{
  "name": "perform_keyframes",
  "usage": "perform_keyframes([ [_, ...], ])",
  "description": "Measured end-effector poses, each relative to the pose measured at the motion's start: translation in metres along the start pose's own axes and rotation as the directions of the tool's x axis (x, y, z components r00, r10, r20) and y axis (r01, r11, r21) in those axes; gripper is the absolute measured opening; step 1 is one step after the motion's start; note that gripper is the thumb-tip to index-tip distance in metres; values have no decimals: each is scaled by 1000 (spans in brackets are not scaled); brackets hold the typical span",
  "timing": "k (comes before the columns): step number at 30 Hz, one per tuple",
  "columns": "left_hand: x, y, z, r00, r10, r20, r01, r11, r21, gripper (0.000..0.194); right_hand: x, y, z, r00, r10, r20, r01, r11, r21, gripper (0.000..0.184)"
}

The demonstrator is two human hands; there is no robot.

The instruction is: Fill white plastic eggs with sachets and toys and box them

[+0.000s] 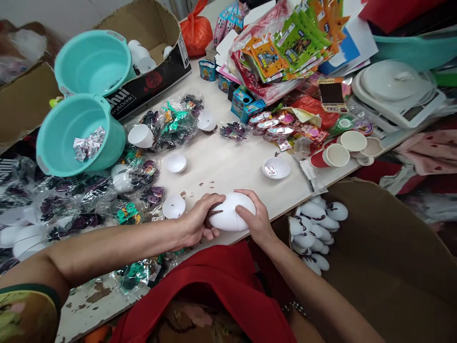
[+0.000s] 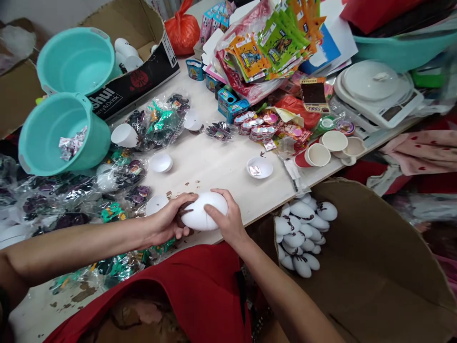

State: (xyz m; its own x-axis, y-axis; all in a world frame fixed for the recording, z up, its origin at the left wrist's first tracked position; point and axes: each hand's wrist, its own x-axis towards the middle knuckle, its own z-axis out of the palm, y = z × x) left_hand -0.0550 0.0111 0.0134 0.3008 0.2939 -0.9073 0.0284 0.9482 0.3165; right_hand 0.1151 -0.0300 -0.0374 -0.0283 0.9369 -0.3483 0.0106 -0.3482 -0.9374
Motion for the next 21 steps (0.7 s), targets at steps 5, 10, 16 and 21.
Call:
perform_keyframes([
  [5, 13, 3, -19, 970, -190, 151, 195, 981, -20, 40, 4, -3, -7, 963, 107, 247, -97, 994, -54, 84],
  [10, 4, 2, -24, 970, -212, 120, 215, 976, -15, 39, 2, -11, -12, 919, 117, 376, -92, 992, -84, 76],
  [16, -5, 1, -23, 973, -227, 33, 227, 974, 21, 44, 1, 3, 0, 928, 95, 361, -84, 995, -45, 78],
  [21, -2, 0, -28, 985, -167, 40, 167, 986, -2, 43, 0, 12, 4, 930, 112, 351, -130, 991, 28, 87],
])
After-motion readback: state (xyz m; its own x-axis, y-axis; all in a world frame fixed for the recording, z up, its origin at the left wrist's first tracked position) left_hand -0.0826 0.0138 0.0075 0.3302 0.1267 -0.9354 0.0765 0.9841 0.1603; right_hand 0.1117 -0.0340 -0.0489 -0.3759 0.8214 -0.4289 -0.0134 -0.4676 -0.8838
